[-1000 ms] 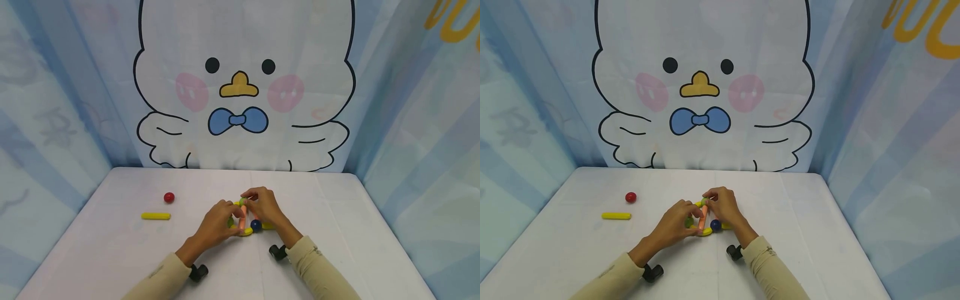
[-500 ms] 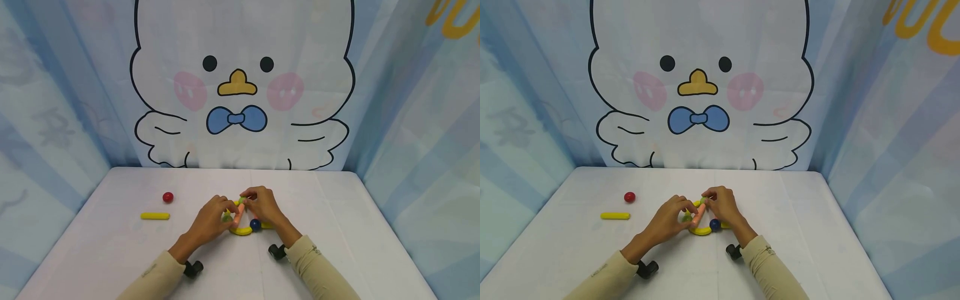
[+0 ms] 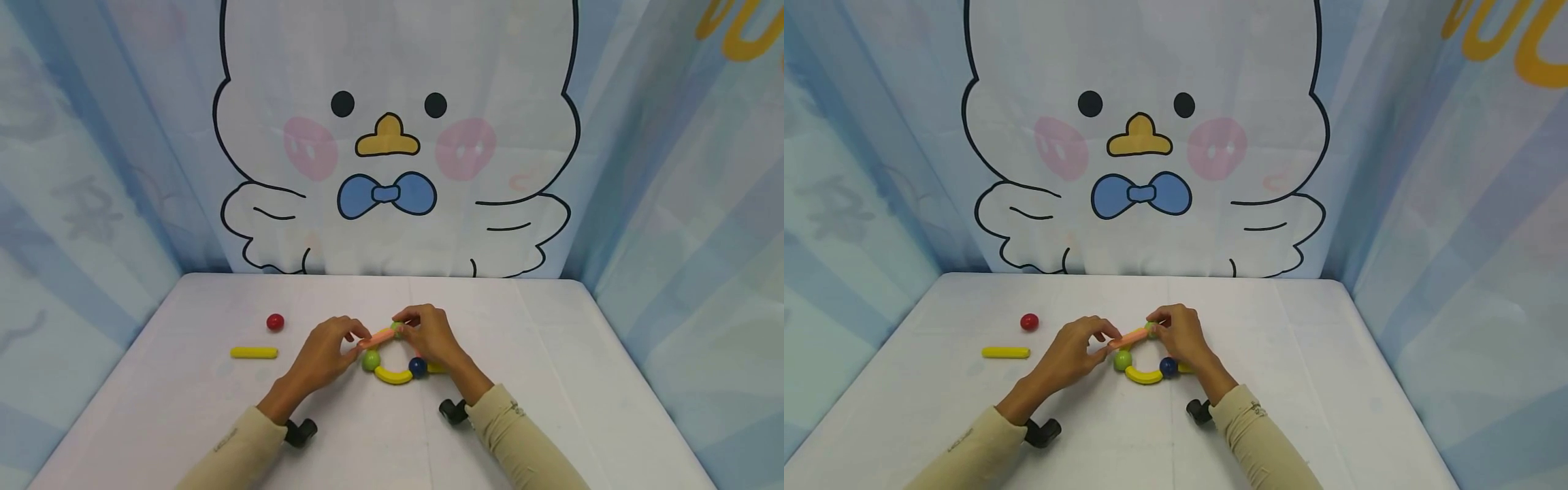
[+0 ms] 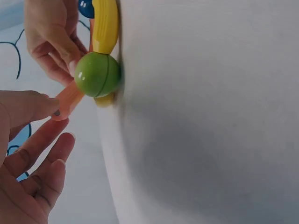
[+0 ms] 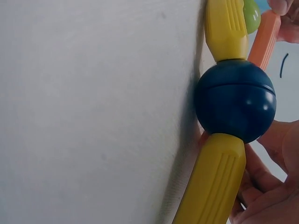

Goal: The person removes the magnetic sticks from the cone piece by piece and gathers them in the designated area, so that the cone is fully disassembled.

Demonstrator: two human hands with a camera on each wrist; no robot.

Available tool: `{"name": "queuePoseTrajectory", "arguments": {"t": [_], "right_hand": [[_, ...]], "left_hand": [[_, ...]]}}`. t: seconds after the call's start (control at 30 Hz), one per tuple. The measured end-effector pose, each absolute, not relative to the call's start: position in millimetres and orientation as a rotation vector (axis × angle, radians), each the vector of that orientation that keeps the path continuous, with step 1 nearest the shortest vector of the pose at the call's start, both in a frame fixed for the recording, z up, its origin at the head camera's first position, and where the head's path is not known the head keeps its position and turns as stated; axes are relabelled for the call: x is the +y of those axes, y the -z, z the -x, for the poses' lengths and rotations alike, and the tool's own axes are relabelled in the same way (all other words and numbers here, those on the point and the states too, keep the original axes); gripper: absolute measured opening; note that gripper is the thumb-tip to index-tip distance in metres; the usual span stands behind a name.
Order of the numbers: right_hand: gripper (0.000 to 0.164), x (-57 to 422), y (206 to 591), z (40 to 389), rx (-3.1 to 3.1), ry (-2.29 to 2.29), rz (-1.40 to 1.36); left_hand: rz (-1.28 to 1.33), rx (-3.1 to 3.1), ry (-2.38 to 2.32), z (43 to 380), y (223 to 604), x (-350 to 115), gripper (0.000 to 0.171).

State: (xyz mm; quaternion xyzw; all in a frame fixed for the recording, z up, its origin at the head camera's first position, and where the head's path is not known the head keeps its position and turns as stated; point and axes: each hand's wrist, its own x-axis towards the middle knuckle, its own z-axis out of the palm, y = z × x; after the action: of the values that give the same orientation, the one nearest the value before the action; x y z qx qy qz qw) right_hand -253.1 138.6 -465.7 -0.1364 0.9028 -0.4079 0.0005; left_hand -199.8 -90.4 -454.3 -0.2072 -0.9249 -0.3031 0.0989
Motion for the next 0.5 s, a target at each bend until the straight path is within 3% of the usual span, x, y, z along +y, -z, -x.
{"name": "queuePoseTrajectory", "arguments": {"t": [0.5], "right_hand": [[0.015,139.1,467.1,253.5,2.85,1.272,0.463]], "left_hand": [[0.496,-2.754,0.815,205.9,460.1,-81.2,0.017]]}}
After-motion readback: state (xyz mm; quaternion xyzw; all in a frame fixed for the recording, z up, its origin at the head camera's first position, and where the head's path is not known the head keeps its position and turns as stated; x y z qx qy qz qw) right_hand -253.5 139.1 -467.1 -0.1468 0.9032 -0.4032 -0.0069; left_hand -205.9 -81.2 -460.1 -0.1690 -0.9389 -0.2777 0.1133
